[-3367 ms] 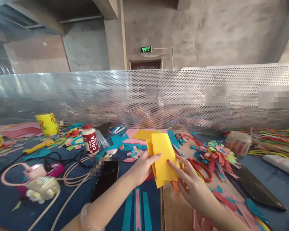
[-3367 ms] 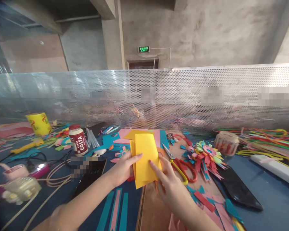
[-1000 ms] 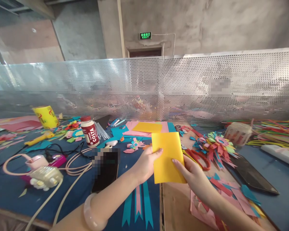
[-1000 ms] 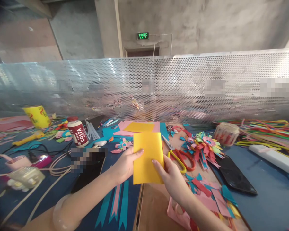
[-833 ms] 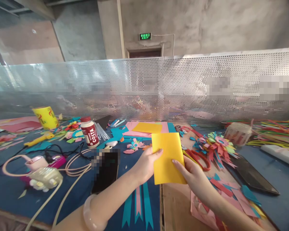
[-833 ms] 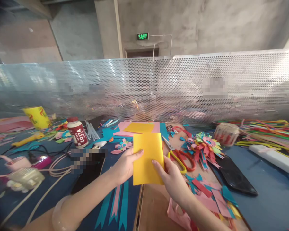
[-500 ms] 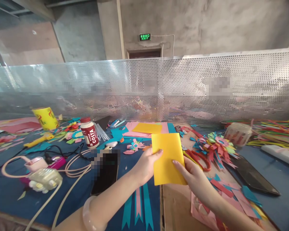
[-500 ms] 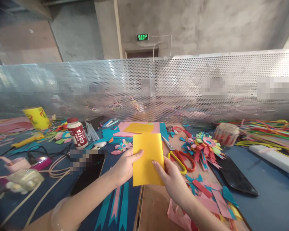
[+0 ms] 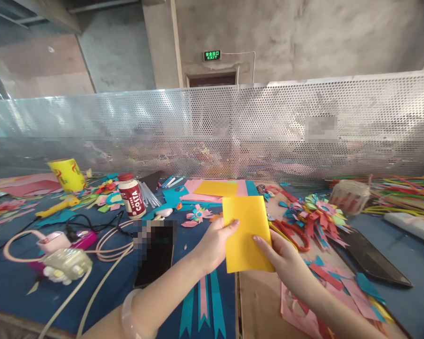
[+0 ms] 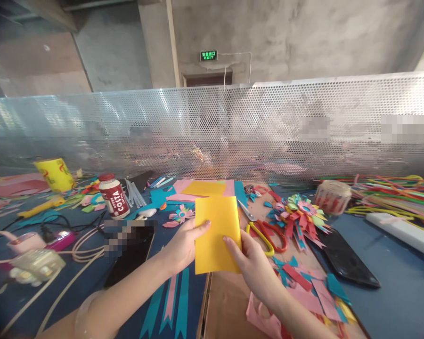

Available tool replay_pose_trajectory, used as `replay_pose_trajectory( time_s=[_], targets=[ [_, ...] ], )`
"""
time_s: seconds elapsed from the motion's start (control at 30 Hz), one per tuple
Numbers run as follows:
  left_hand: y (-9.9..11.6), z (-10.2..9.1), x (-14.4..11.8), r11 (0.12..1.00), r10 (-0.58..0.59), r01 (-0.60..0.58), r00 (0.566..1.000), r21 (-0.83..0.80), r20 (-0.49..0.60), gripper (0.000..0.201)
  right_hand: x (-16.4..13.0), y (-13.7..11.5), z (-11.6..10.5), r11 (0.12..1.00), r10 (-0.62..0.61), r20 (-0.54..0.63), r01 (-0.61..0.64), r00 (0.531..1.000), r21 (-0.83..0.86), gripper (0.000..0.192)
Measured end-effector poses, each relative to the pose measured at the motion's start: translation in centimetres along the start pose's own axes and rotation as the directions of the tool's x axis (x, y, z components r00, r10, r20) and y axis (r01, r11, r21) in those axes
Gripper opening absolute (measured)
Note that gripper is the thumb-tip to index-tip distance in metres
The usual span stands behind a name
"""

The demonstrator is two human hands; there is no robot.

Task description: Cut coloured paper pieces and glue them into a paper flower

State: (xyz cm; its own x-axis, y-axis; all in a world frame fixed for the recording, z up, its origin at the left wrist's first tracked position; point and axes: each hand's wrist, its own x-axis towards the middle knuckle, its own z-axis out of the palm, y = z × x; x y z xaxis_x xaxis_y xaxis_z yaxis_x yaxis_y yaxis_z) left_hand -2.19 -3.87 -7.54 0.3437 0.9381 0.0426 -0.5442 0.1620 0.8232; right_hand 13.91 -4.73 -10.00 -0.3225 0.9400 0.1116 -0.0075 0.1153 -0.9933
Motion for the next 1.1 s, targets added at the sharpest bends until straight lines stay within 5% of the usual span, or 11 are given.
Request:
replay_pose_trajectory(
  time_s=[1.1],
  targets=[
    [-0.05,-0.07,0.02,1.0,-0.001,0.001,1.0,-0.003,0.015,0.026,0.0,-0.15,0.21,1.0,-0.011,-0.027,0.011,1.0,-0.001,0.043]
  ],
)
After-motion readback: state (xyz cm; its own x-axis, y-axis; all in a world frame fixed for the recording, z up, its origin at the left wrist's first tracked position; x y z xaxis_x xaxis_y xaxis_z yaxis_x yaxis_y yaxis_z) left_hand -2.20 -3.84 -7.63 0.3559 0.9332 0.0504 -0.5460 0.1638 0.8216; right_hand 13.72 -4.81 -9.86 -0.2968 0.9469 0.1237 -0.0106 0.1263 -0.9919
